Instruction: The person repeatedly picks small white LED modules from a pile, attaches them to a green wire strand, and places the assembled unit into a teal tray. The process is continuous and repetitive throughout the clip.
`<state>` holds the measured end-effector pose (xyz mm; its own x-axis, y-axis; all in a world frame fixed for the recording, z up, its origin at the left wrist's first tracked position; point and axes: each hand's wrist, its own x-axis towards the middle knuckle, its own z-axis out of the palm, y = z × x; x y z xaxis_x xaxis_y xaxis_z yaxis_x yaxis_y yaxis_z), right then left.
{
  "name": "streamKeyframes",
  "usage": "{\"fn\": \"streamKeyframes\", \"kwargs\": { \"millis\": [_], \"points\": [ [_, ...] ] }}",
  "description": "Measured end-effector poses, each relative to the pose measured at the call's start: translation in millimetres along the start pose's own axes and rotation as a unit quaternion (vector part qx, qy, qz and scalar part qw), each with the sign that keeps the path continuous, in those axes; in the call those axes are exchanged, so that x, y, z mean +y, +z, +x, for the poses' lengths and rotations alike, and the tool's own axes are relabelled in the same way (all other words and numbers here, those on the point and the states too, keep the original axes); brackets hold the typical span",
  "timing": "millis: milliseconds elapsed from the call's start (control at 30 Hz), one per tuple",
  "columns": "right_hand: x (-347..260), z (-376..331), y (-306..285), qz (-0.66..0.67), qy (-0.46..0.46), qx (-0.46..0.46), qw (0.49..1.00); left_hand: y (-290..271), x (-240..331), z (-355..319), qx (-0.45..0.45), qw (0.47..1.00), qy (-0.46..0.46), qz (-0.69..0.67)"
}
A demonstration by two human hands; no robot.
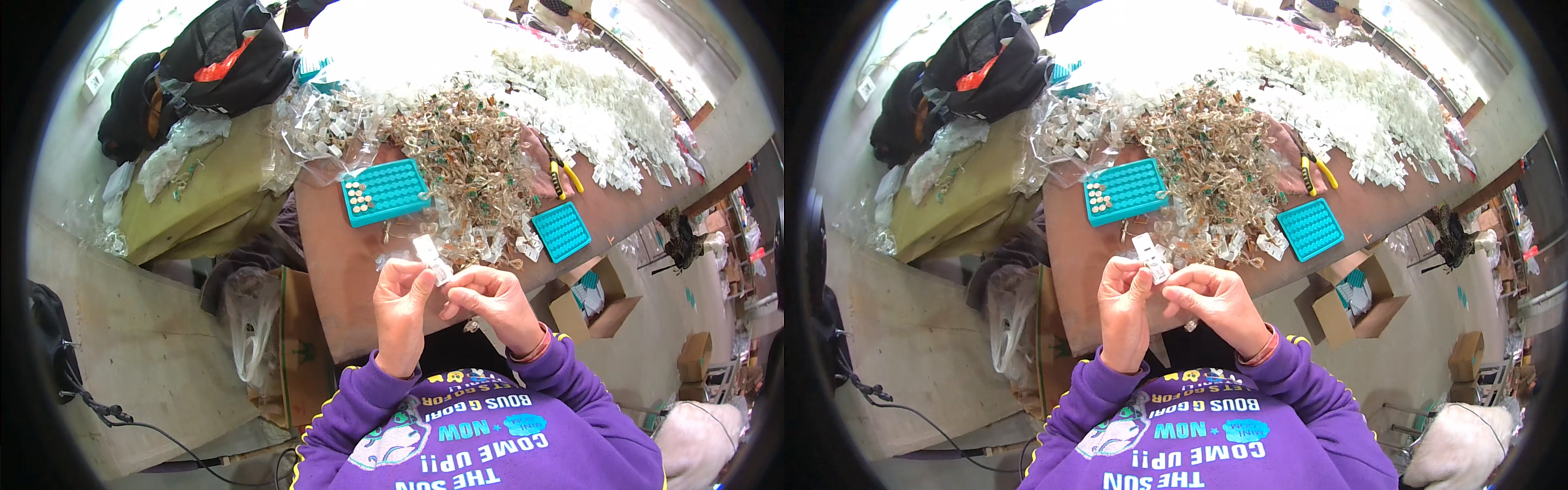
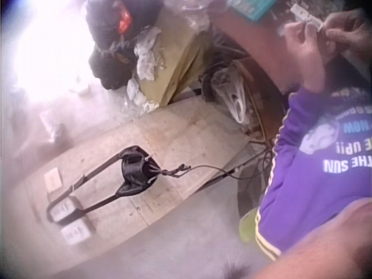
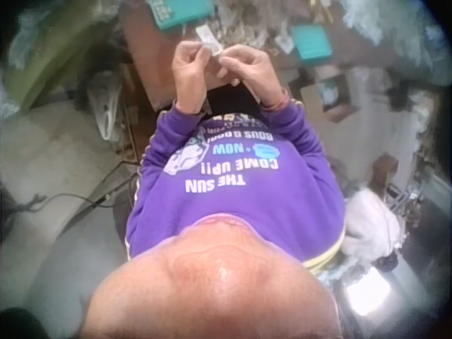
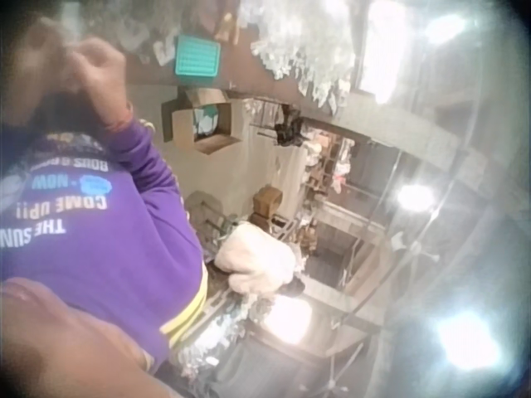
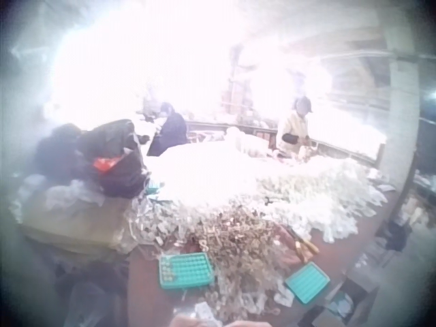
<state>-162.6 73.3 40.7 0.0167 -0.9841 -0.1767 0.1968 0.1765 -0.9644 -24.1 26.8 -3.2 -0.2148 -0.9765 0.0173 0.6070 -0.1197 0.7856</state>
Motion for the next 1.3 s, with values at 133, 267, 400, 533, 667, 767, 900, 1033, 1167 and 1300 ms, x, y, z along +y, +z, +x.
{"fn": "streamKeyframes", "kwargs": {
  "millis": [133, 267, 400, 533, 667, 767, 900, 1033, 1167, 1300],
  "points": [
    [10, 13, 10, 0.008, -0.033, -0.017, 0.999, -6, -1, 3, -0.005, 0.998, -0.026, -0.063],
    [12, 35, 20, -0.040, -0.029, -0.040, 0.998, -19, 2, 9, -0.026, 0.991, -0.040, -0.122],
    [-4, 60, 22, -0.133, -0.130, -0.064, 0.980, -30, 6, 32, 0.022, 0.985, 0.075, -0.151],
    [-21, 122, 17, -0.460, -0.350, 0.006, 0.816, -46, 8, 68, 0.097, 0.972, 0.044, -0.211],
    [-10, 194, 21, -0.574, -0.336, 0.000, 0.747, -56, 1, 74, 0.123, 0.968, 0.001, -0.218],
    [-2, 225, 21, -0.606, -0.311, -0.018, 0.732, -58, -2, 71, 0.144, 0.967, -0.012, -0.208],
    [6, 235, 21, -0.629, -0.306, -0.027, 0.714, -61, -2, 69, 0.135, 0.967, -0.025, -0.217],
    [8, 234, 20, -0.585, -0.294, -0.027, 0.756, -61, -5, 69, 0.139, 0.964, -0.031, -0.223],
    [9, 238, 19, -0.544, -0.338, 0.011, 0.768, -62, -10, 71, 0.147, 0.954, -0.015, -0.260],
    [10, 245, 18, -0.562, -0.345, -0.007, 0.752, -64, -9, 74, 0.152, 0.951, -0.034, -0.266]
  ]
}}
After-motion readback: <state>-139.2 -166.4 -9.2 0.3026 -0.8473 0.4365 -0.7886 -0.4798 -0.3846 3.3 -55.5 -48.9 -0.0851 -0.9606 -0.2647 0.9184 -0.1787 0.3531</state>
